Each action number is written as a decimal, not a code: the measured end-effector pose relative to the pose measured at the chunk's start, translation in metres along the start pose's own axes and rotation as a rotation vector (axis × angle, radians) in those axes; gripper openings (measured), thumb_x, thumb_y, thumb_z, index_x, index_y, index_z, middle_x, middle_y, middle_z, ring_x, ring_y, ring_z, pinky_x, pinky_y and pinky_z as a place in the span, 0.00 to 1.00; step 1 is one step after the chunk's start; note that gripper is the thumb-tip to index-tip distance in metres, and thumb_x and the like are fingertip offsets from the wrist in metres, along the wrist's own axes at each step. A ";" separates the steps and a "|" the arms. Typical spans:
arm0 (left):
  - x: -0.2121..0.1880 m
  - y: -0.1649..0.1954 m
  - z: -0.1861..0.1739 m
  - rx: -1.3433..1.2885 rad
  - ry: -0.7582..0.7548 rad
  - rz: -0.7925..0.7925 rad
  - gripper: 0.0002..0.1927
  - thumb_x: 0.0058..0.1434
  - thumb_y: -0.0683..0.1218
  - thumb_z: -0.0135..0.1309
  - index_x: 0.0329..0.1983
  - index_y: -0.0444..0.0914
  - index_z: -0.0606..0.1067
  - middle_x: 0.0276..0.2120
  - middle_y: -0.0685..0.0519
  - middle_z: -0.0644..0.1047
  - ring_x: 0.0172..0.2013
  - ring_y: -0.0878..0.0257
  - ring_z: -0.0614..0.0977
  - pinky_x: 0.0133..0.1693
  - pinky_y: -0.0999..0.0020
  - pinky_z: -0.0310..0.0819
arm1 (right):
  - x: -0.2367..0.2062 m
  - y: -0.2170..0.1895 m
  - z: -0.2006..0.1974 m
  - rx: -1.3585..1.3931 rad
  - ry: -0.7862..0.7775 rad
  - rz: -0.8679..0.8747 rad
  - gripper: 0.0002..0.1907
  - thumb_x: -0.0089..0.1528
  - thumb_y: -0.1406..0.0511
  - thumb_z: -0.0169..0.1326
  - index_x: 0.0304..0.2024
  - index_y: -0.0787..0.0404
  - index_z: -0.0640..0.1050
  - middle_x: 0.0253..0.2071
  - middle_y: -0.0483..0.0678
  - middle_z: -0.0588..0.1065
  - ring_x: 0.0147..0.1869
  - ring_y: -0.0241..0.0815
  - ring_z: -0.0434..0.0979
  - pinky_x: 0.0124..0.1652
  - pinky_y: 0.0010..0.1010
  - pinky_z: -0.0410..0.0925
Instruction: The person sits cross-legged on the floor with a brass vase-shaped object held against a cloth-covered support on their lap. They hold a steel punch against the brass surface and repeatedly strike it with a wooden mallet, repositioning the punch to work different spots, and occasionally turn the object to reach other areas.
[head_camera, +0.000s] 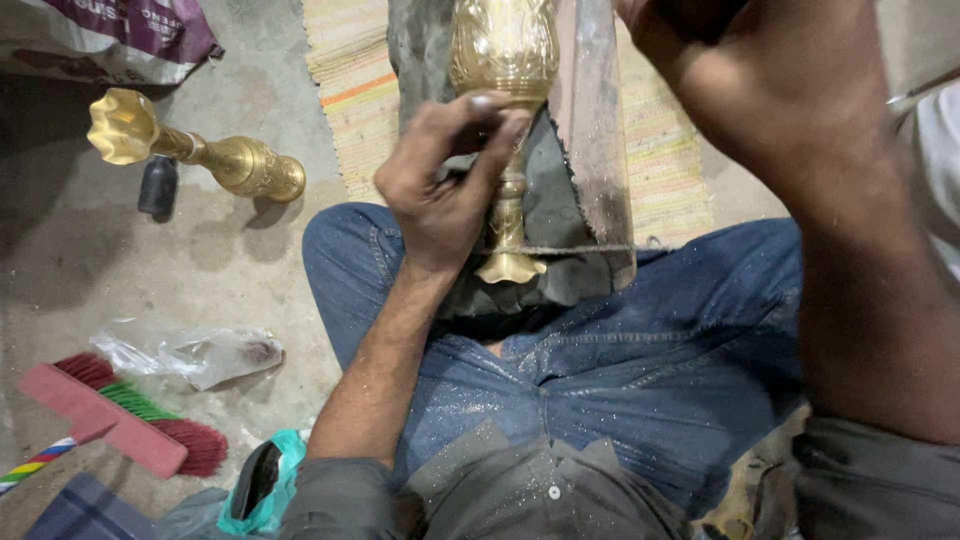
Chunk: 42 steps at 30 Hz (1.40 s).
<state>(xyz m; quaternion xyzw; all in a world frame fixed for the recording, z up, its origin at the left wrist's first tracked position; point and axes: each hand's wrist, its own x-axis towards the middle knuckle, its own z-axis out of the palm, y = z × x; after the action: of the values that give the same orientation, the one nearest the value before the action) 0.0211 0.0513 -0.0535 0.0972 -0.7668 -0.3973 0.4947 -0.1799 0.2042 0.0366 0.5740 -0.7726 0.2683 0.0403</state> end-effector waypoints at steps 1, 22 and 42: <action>-0.001 0.004 -0.003 -0.009 0.051 -0.042 0.09 0.71 0.42 0.65 0.50 0.36 0.79 0.43 0.53 0.83 0.38 0.68 0.87 0.40 0.75 0.87 | 0.005 0.005 0.008 0.051 0.012 0.061 0.10 0.74 0.68 0.59 0.37 0.63 0.78 0.28 0.49 0.75 0.30 0.40 0.75 0.31 0.35 0.66; -0.036 0.043 0.008 0.005 -0.552 0.149 0.15 0.65 0.49 0.67 0.54 0.48 0.79 0.39 0.60 0.81 0.32 0.63 0.83 0.36 0.66 0.79 | -0.054 -0.003 0.085 0.694 -0.148 0.503 0.46 0.50 0.51 0.72 0.62 0.65 0.69 0.54 0.52 0.77 0.56 0.41 0.78 0.55 0.35 0.73; -0.017 0.018 -0.010 -0.087 -0.309 -0.163 0.10 0.69 0.49 0.61 0.52 0.43 0.80 0.42 0.56 0.84 0.38 0.68 0.86 0.40 0.73 0.86 | 0.073 0.021 0.061 0.563 -0.270 0.297 0.65 0.46 0.49 0.74 0.78 0.53 0.53 0.66 0.60 0.72 0.55 0.57 0.80 0.42 0.48 0.77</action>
<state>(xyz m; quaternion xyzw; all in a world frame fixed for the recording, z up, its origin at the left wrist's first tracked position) 0.0422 0.0672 -0.0501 0.0754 -0.8054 -0.4790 0.3408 -0.2090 0.1170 0.0040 0.4743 -0.7417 0.3956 -0.2617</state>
